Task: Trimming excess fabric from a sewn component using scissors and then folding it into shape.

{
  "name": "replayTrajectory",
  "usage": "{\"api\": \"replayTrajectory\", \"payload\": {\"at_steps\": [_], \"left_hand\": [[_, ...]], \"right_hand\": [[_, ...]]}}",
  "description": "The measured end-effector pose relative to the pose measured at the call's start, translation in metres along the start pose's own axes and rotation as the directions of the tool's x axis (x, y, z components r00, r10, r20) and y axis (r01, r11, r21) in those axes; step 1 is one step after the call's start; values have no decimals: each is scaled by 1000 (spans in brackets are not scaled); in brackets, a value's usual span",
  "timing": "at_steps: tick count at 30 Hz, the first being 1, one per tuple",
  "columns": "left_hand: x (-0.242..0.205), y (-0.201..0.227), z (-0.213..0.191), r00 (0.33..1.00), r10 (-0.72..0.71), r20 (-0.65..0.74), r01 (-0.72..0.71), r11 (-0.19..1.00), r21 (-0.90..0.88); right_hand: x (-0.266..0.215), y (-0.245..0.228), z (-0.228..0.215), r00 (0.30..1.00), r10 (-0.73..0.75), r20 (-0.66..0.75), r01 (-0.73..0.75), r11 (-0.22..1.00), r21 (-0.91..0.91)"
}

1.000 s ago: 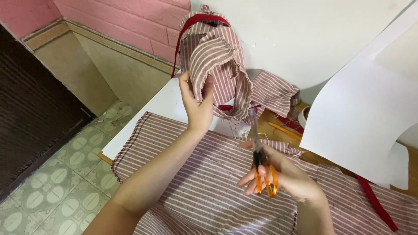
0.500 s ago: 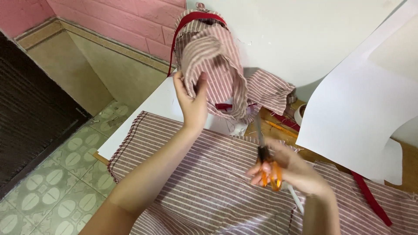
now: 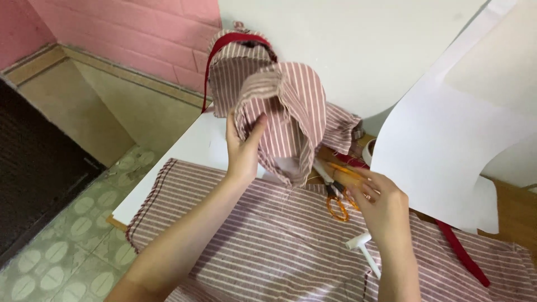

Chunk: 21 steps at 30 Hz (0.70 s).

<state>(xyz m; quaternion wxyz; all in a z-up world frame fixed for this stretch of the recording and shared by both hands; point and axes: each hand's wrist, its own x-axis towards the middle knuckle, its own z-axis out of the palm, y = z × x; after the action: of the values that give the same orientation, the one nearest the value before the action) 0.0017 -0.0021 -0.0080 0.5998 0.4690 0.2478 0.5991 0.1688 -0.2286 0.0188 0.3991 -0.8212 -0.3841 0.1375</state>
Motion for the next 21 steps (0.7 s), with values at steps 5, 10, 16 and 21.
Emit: {"api": "replayTrajectory", "payload": {"at_steps": [5, 10, 16, 21], "left_hand": [[-10, -11, 7, 903, -360, 234, 349, 933, 91], [-26, -1, 18, 832, -390, 395, 380, 919, 108], [-27, -1, 16, 862, -78, 501, -16, 984, 180], [-32, -8, 18, 809, -56, 585, 44, 998, 35]], "right_hand": [[-10, -22, 5, 945, -327, -34, 300, 818, 490], [-13, -24, 15, 935, -351, -48, 296, 701, 649], [-12, -26, 24, 933, -359, -2, 291, 752, 591], [-12, -28, 35, 934, -343, -99, 357, 901, 247]]}}
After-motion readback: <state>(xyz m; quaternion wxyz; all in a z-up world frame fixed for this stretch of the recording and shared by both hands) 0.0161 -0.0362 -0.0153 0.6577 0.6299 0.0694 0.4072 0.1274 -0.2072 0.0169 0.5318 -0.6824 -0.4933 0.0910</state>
